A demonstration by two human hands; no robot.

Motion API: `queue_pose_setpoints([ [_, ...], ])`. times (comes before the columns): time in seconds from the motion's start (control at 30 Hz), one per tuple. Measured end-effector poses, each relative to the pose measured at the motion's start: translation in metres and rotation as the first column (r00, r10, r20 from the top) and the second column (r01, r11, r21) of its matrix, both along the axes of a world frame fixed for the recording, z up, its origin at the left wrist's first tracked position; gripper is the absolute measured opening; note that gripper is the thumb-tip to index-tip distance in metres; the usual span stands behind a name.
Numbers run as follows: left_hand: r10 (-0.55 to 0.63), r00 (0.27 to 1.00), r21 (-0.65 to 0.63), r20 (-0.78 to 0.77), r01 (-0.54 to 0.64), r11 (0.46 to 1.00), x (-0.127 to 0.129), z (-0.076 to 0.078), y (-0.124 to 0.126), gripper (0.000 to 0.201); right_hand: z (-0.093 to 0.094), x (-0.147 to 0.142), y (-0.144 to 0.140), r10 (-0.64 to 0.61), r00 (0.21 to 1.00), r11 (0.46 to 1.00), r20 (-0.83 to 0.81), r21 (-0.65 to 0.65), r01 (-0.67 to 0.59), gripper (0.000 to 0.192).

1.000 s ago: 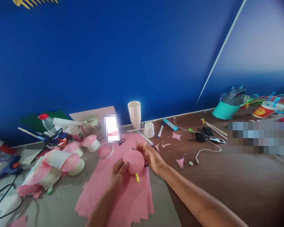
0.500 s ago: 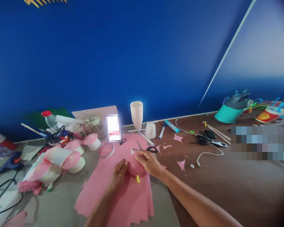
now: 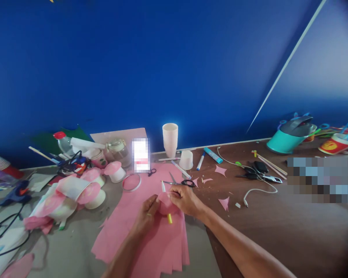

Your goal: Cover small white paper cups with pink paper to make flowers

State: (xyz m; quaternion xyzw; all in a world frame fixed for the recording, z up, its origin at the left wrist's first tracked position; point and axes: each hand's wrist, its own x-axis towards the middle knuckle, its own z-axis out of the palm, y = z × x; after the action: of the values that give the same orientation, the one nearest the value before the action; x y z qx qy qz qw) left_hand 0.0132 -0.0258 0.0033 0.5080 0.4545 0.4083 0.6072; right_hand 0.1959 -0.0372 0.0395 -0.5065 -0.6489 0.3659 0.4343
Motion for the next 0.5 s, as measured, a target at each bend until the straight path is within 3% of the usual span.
queue_pose_setpoints([
  [0.33,-0.093,0.994,0.13,-0.062,0.1,0.986,-0.0002,0.0077,-0.0008,0.047,-0.005,-0.0024,-0.0005,-0.036,0.995,0.998,0.092,0.046,0.032,0.029],
  [0.43,-0.05,0.998,0.084,-0.04,0.054,0.995,0.0047,0.0089,-0.002,0.049,-0.0044,-0.0012,-0.0013,-0.024,0.999,0.999,0.037,0.045,0.022,0.025],
  [0.5,0.039,0.997,-0.001,0.061,-0.039,0.999,0.0072,0.0086,-0.0022,0.047,-0.0033,-0.0001,-0.0021,-0.015,0.999,1.0,-0.05,0.027,0.016,0.012],
])
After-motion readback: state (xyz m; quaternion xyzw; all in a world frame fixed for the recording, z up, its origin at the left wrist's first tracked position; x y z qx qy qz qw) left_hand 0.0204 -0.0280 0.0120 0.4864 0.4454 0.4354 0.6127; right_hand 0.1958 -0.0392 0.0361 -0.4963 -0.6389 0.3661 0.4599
